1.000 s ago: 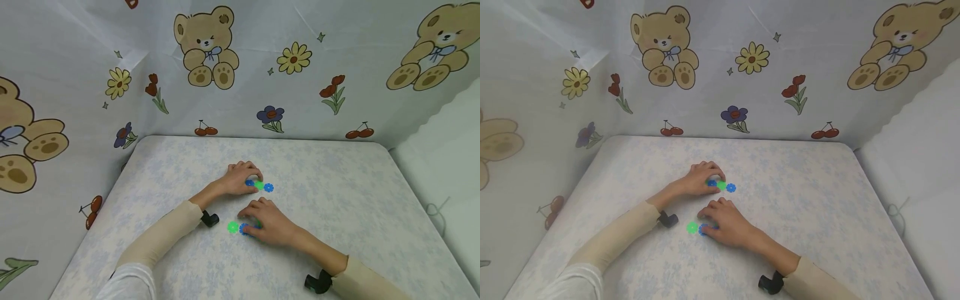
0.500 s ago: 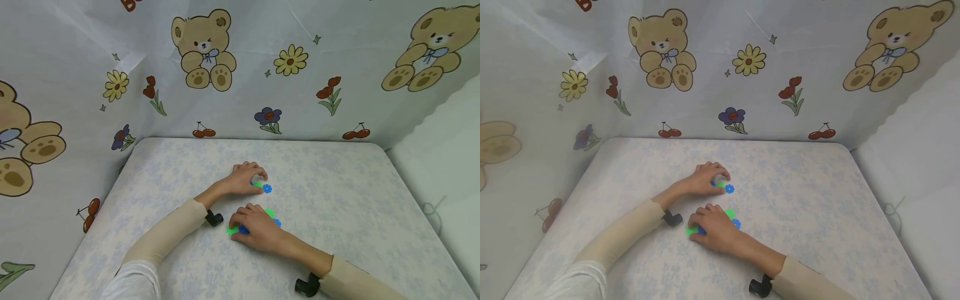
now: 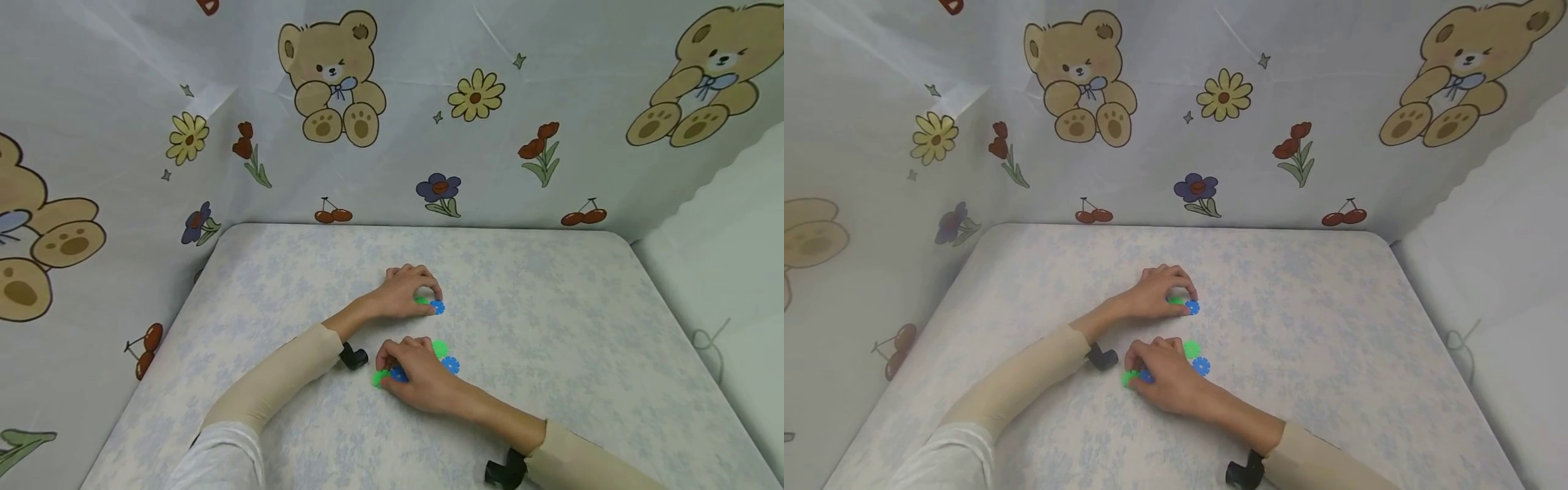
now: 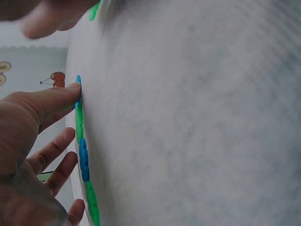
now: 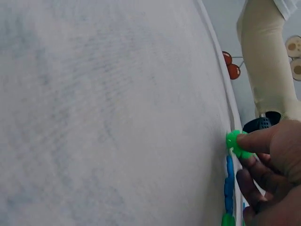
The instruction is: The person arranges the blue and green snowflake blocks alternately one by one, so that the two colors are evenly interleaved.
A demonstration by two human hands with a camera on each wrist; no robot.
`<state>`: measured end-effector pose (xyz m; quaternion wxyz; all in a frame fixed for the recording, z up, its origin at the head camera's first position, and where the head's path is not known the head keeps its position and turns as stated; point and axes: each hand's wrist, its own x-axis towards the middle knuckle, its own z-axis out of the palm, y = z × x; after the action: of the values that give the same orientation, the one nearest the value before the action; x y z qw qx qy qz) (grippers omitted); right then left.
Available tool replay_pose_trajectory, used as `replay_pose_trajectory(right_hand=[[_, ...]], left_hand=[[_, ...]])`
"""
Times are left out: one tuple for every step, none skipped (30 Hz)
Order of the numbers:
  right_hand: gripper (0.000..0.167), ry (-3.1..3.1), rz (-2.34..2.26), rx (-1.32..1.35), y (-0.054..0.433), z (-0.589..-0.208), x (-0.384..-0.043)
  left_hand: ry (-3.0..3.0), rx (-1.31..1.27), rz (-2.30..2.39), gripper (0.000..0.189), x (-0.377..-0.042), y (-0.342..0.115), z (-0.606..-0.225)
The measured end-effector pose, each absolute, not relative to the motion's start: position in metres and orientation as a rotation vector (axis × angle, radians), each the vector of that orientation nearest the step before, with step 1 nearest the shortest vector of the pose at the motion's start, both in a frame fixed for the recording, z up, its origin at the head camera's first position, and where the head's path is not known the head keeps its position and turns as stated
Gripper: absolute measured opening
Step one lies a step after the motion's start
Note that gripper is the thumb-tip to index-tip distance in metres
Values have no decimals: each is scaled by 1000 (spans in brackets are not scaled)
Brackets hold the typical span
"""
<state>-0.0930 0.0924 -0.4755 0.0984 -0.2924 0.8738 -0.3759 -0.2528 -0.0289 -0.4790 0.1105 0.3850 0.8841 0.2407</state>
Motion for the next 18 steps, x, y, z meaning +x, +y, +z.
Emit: replay_pose_trajectory(right_hand=[[17, 2554, -1155, -870, 96, -476, -94], [16, 2527, -1193, -876, 99, -477, -95], [15, 2504, -1229, -877, 103, -477, -96], [15, 2489, -1255, -877, 107, -477, -97], [15, 2481, -1279, -875, 111, -476, -99], [15, 2477, -1296, -872, 116, -476, -101], [14, 2477, -1311, -861, 120, -476, -103], [14, 2477, -1325, -847, 124, -476, -104], [13, 2478, -1337, -825, 128, -476, -106], [13, 2481, -1345, -802, 133, -477, -108], [13, 2486, -1353, -776, 137, -477, -109], [12, 2494, -1357, -749, 141, -478, -111], [12, 2507, -1358, -723, 146, -478, -113], [12, 2517, -1359, -696, 150, -479, -114], [12, 2527, -1360, -669, 154, -480, -116], [12, 2536, -1364, -643, 159, -481, -118], [12, 2545, -1367, -620, 162, -482, -120], [12, 2552, -1377, -600, 166, -483, -122]], left_hand=[[2597, 1135, 707, 17, -253, -29, -479], [2598, 1136, 705, 17, -253, -28, -480], [2599, 1136, 705, 16, -254, -28, -480], [2600, 1135, 703, 16, -254, -28, -480], [2601, 1133, 700, 16, -254, -28, -480], [2601, 1131, 697, 16, -254, -28, -480], [2600, 1128, 694, 16, -254, -28, -479], [2600, 1125, 692, 16, -254, -28, -479], [2600, 1124, 688, 16, -254, -28, -479], [2599, 1122, 685, 17, -254, -28, -478], [2599, 1121, 683, 17, -254, -28, -478], [2598, 1122, 683, 17, -254, -28, -478], [2598, 1121, 683, 18, -254, -28, -478], [2596, 1122, 688, 18, -254, -28, -478], [2594, 1122, 693, 18, -254, -28, -478], [2593, 1121, 698, 18, -254, -28, -478], [2593, 1122, 700, 18, -255, -28, -479], [2594, 1122, 702, 18, -255, -28, -479]])
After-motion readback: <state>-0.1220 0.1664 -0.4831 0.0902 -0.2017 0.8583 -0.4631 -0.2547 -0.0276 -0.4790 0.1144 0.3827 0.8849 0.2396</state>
